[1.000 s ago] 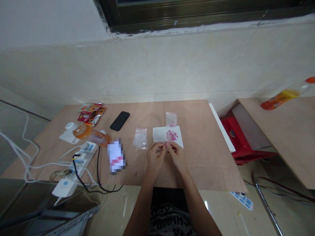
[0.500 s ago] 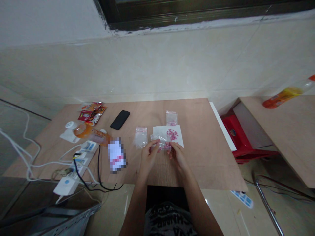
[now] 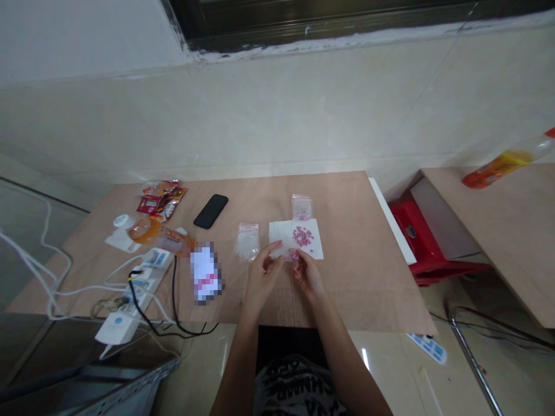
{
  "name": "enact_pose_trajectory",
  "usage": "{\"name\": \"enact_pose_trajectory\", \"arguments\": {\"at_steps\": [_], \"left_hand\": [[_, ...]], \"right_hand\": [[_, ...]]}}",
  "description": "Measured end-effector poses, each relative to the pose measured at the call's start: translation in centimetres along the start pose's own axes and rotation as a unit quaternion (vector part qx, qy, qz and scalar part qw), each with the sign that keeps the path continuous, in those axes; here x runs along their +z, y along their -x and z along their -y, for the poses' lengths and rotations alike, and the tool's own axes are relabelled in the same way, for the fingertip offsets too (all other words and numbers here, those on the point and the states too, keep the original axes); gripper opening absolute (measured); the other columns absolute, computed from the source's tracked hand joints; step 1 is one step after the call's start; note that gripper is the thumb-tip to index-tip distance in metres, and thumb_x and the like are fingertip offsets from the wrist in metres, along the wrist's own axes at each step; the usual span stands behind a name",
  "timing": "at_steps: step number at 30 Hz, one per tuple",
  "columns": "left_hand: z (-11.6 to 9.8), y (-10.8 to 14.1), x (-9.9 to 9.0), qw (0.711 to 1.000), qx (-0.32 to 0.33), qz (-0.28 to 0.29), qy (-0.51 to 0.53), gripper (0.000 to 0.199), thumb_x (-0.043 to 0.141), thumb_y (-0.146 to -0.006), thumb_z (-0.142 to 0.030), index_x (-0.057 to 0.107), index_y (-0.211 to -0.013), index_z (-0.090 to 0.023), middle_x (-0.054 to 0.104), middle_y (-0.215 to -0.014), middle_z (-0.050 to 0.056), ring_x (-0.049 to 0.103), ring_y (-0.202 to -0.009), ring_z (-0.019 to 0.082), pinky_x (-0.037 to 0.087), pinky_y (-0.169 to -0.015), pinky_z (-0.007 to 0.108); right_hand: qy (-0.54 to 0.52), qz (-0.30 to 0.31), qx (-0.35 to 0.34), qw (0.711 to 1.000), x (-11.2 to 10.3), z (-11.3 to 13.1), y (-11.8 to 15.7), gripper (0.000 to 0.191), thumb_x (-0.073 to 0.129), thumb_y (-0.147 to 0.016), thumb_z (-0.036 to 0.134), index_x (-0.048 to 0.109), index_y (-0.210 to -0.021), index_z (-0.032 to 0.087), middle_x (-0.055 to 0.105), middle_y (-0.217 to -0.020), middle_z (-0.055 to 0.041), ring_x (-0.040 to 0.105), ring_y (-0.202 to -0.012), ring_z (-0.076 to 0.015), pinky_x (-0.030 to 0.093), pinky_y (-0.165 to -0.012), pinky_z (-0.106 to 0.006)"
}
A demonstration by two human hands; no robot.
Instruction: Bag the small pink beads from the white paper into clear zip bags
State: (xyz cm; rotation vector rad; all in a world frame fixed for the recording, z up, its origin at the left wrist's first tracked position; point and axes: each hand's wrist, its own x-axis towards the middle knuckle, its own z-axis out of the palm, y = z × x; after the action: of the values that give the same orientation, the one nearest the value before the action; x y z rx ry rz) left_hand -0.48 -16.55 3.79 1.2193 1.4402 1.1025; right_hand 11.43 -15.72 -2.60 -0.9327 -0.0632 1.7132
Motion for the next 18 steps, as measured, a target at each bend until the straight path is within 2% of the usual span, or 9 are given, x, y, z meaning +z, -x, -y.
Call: {"name": "enact_pose_trajectory", "arguments": {"at_steps": [7, 13, 18], "left_hand": [[-1.2, 0.3, -0.2, 0.999, -0.014, 0.030, -0.033, 0.038, 0.067, -0.078, -0.025, 0.067, -0.115, -0.019, 0.072, -0.108, 0.009, 0.069, -0.083, 0.017, 0.056, -0.073, 0.028], [-2.5, 0.5, -0.4, 0.994, -0.028, 0.023, -0.104, 0.037, 0.065, -0.078, -0.025, 0.068, -0.114, -0.017, 0.069, -0.070, 0.002, 0.064, -0.063, 0.015, 0.052, -0.061, 0.025], [-2.6, 0.6, -0.5, 0.992, -0.016, 0.015, -0.123, 0.033, 0.064, -0.079, -0.025, 0.069, -0.111, -0.018, 0.072, -0.077, 0.004, 0.065, -0.065, 0.015, 0.052, -0.061, 0.025]], "right_hand": [[-0.046, -0.001, -0.023, 0.999, 0.5, -0.7, -1.2, 0.004, 0.066, -0.074, 0.020, 0.063, -0.076, 0.018, 0.064, -0.060, 0.0040, 0.046, -0.038, -0.0046, 0.037, -0.035, -0.015], [-0.078, 0.001, -0.008, 0.997, 0.8, -1.2, -1.7, 0.004, 0.065, -0.072, 0.020, 0.062, -0.073, 0.018, 0.062, -0.058, 0.0051, 0.046, -0.039, -0.0055, 0.037, -0.035, -0.015], [-0.079, 0.017, 0.005, 0.997, 0.7, -1.7, -2.1, 0.007, 0.063, -0.074, 0.023, 0.060, -0.073, 0.018, 0.060, -0.058, 0.0062, 0.042, -0.038, -0.0041, 0.033, -0.035, -0.015]]}}
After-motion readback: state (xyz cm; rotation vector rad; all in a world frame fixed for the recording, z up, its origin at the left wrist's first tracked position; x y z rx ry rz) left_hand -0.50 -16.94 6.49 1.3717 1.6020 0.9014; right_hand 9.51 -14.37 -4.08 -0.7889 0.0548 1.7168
